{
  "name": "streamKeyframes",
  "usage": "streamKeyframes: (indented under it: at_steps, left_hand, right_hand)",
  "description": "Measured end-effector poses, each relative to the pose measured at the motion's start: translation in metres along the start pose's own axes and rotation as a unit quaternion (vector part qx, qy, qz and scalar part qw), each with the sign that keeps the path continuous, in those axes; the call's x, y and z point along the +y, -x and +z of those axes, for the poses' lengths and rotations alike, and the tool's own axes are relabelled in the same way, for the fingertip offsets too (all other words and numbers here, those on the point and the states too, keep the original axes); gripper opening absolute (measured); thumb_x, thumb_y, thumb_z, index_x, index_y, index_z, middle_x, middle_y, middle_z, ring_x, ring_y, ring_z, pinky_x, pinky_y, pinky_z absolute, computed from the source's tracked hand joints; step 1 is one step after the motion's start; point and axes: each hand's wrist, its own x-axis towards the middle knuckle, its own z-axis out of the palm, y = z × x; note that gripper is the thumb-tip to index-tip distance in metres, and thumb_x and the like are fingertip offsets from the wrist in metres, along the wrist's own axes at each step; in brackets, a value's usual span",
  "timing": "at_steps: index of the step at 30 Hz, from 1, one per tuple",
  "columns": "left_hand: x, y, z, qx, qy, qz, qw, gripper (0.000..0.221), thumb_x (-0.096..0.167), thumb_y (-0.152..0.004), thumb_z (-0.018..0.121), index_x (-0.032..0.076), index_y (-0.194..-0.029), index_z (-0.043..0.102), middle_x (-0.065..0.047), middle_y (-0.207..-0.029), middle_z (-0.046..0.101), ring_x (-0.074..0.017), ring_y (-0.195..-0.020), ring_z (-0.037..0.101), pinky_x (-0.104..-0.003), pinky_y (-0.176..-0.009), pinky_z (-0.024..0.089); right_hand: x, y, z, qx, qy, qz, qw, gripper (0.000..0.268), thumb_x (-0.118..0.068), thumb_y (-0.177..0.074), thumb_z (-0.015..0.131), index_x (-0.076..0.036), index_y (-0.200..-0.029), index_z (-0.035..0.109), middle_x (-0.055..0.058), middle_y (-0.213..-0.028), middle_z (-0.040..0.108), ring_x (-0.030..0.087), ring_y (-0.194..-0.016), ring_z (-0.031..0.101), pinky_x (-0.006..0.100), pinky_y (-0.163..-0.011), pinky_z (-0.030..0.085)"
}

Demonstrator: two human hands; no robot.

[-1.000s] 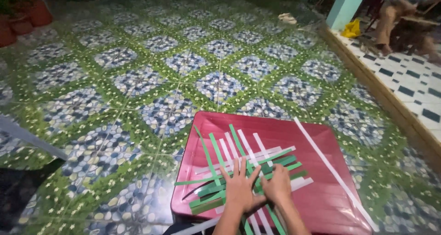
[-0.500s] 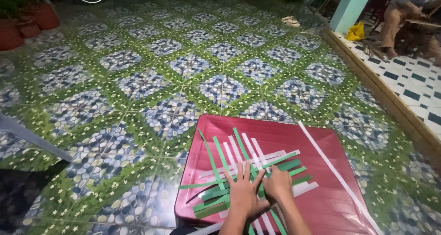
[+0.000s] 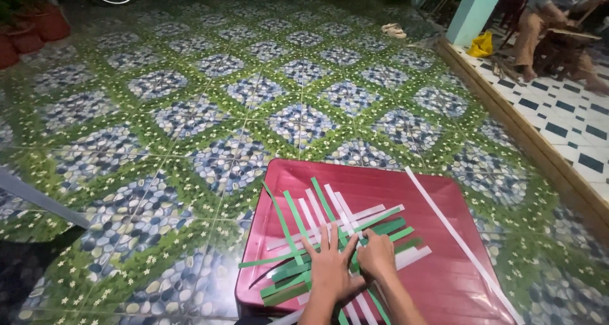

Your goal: The person is weaving green and white plastic strips together on a red plastic tray to create a patterned mat.

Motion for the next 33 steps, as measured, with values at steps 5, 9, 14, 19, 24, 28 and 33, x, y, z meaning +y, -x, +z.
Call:
streamKeyframes:
  at_steps: [5,9,14,19,24,28,33]
  left_hand:
    - [-0.004,0.003,-0.001,0.014,0.009,-0.001,1.0,0.082,0.066,-0.072,0.04,0.036,-0.14,0.005,-0.012,-0.148,-0.008,-0.0358,-0.134,-0.009,-0.07,-0.098,0.003]
    - [-0.006,0.003,0.009,0.054,0.079,-0.041,0.995,0.076,0.05,-0.07,0.04,0.031,-0.139,0.014,-0.018,-0.145,-0.001,-0.0388,-0.132,-0.001,-0.077,-0.092,0.002]
    - [-0.008,-0.002,0.013,0.059,0.064,-0.021,0.996,0.091,0.069,-0.066,0.04,0.027,-0.14,0.009,-0.01,-0.147,-0.005,-0.0314,-0.135,-0.006,-0.076,-0.093,0.001]
    - [-0.007,-0.01,0.027,0.085,0.026,-0.048,0.995,0.1,0.068,-0.069,0.042,0.009,-0.14,0.004,-0.007,-0.148,-0.002,-0.0255,-0.135,-0.002,-0.074,-0.095,0.004]
    - [-0.005,-0.009,0.027,0.091,0.018,-0.059,0.994,0.094,0.061,-0.075,0.039,0.002,-0.139,0.002,-0.009,-0.148,-0.002,-0.0227,-0.135,-0.002,-0.072,-0.097,0.004]
    - [-0.005,-0.016,0.037,0.141,0.036,-0.073,0.987,0.086,0.053,-0.08,0.04,-0.001,-0.137,0.007,-0.015,-0.146,0.001,-0.0277,-0.134,-0.001,-0.069,-0.098,0.002]
    - [-0.001,-0.04,0.06,0.156,-0.003,-0.162,0.974,0.078,0.043,-0.08,0.038,-0.003,-0.136,0.011,-0.021,-0.144,0.004,-0.035,-0.133,0.0,-0.07,-0.098,0.001]
  right_hand:
    - [0.019,-0.018,0.018,0.018,0.031,-0.062,0.997,0.041,-0.014,-0.079,0.052,-0.013,-0.119,0.051,0.018,-0.108,0.058,0.031,-0.109,0.048,0.04,-0.091,0.041]
    - [0.026,-0.033,0.038,0.033,0.058,-0.099,0.993,0.039,-0.029,-0.07,0.057,-0.02,-0.109,0.056,0.018,-0.097,0.059,0.032,-0.102,0.051,0.038,-0.085,0.043]
    - [0.032,-0.037,0.033,0.023,0.09,-0.148,0.985,0.072,-0.049,-0.054,0.068,-0.015,-0.115,0.052,0.012,-0.095,0.063,0.027,-0.094,0.058,0.035,-0.079,0.047]
    - [0.024,-0.027,0.028,0.015,0.073,-0.121,0.99,0.069,-0.041,-0.059,0.076,-0.017,-0.119,0.051,0.012,-0.11,0.058,0.027,-0.106,0.054,0.035,-0.089,0.044]
    - [0.015,-0.012,0.02,0.02,0.057,-0.1,0.993,0.067,-0.034,-0.062,0.073,-0.013,-0.122,0.049,0.01,-0.111,0.059,0.026,-0.103,0.057,0.034,-0.088,0.047]
    - [0.026,-0.02,0.034,0.047,0.066,-0.119,0.99,0.068,-0.04,-0.062,0.069,-0.017,-0.122,0.047,0.013,-0.112,0.054,0.028,-0.109,0.049,0.035,-0.094,0.04]
    - [0.05,-0.046,0.059,0.085,0.063,-0.149,0.983,0.056,-0.043,-0.066,0.068,-0.021,-0.114,0.051,0.007,-0.111,0.048,0.028,-0.105,0.046,0.038,-0.091,0.041]
